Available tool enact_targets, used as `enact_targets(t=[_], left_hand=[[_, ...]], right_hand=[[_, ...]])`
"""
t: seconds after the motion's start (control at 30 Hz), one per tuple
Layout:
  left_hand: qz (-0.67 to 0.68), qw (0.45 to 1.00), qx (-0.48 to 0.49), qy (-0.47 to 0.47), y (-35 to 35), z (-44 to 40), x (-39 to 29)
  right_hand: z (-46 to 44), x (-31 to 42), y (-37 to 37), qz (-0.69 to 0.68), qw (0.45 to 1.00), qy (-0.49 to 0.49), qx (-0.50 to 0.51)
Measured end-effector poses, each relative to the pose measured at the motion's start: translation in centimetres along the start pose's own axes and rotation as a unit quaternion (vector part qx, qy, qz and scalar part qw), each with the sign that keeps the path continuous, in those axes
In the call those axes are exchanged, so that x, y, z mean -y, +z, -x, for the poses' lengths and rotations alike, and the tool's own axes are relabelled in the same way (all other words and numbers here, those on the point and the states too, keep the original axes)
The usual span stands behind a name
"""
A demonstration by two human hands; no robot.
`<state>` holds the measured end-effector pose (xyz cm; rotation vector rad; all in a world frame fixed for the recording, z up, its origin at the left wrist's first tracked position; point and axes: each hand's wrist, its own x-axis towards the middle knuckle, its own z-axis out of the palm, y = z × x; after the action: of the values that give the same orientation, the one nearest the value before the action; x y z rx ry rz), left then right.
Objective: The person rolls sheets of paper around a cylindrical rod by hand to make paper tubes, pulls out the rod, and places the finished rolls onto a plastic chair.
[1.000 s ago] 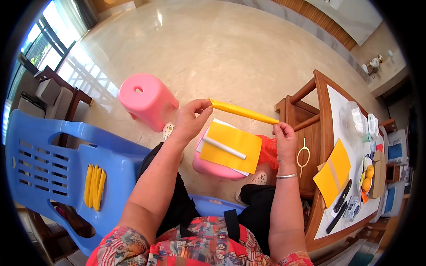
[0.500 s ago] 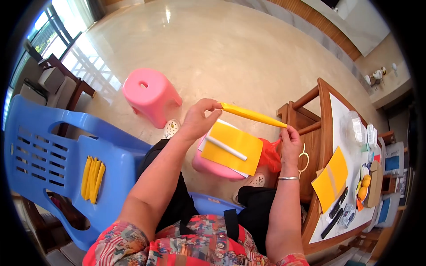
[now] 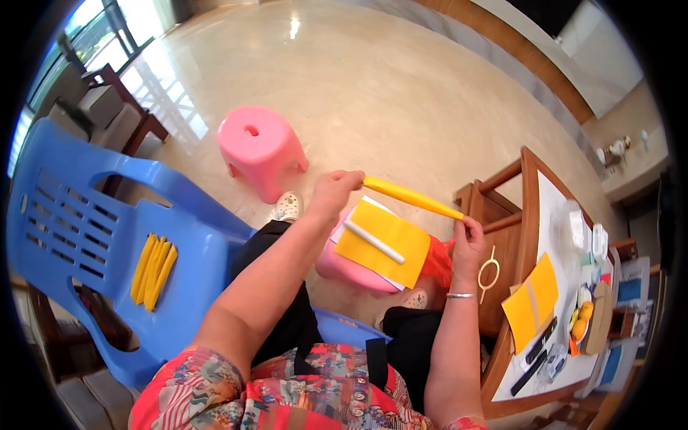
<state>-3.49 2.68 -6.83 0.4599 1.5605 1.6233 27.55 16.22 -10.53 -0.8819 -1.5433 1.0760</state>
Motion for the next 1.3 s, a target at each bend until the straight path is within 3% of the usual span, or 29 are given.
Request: enact_targets(t=[0.1, 0.13, 0.17, 0.2, 0.23, 0.33, 0.4, 0.5, 0.53, 0.67, 0.73, 0.93, 1.03, 1.17, 1.23, 1.3], left_hand=[[-0.075, 0.996, -0.046, 0.014, -0.6, 0.8, -1.6], [-0.119, 0.987, -0.062, 0.083, -1.2, 1.3, -2.2], [-0.108, 0.982, -0.079, 0.134, -2.2, 1.4, -2.1], [-0.092, 0.980, -0.085, 0.157, -3.8, 2.5, -3.7], [-0.077, 0.978, -0.081, 0.178, -5.4, 4.2, -5.4], [-0.064, 0.979, -0.085, 0.174, -13.6, 8.1, -7.2], [-0.013, 0.987, -0.100, 0.124, -20.6, 11.7, -7.6], [0.002, 0.958, -0.286, -0.005, -30.9, 18.2, -6.6], [0.073, 0.952, -0.296, -0.017, -35.7, 20.3, -4.4], [0.110, 0.825, -0.548, -0.090, -46.1, 28.4, 3.2], [0.130, 0.795, -0.576, -0.139, -49.4, 31.5, 7.6], [0.127, 0.781, -0.575, -0.210, -51.0, 34.0, 12.9], [0.069, 0.775, -0.555, -0.295, -51.7, 33.9, 12.2], [-0.089, 0.687, -0.651, -0.309, -50.7, 33.3, 12.2], [-0.276, 0.623, -0.695, -0.230, -52.6, 33.0, 14.8], [-0.417, 0.617, -0.667, -0.025, -57.5, 31.7, 17.4]], right_hand=[[-0.1, -1.4, 0.6, -0.022, 1.000, -0.006, -0.005], [-0.3, -1.4, 0.4, -0.005, 1.000, 0.004, -0.023], [-0.6, -1.8, -0.1, -0.049, 0.999, 0.004, 0.009], [-0.3, 0.7, 1.3, -0.082, 0.996, 0.020, -0.023], [-0.5, 0.9, 0.9, -0.033, 0.999, 0.016, -0.023], [-1.4, -0.3, -0.4, -0.034, 0.997, 0.071, 0.007], [-1.2, 0.5, -0.2, -0.049, 0.993, 0.103, -0.017], [-0.7, 0.9, 0.9, -0.010, 0.989, 0.145, -0.005], [-0.5, 0.9, 1.3, -0.002, 0.990, 0.142, 0.010], [0.0, -0.4, 2.3, 0.019, 0.987, 0.132, 0.084], [0.2, -1.3, 2.4, 0.026, 0.984, 0.133, 0.119], [1.2, -2.5, 1.9, 0.078, 0.972, 0.137, 0.177], [1.0, -2.9, 1.5, 0.082, 0.969, 0.140, 0.189], [0.7, -3.3, 1.4, 0.099, 0.965, 0.135, 0.201], [0.7, -3.5, 1.6, 0.106, 0.968, 0.124, 0.190], [0.9, -1.5, 2.3, 0.134, 0.961, 0.099, 0.222]])
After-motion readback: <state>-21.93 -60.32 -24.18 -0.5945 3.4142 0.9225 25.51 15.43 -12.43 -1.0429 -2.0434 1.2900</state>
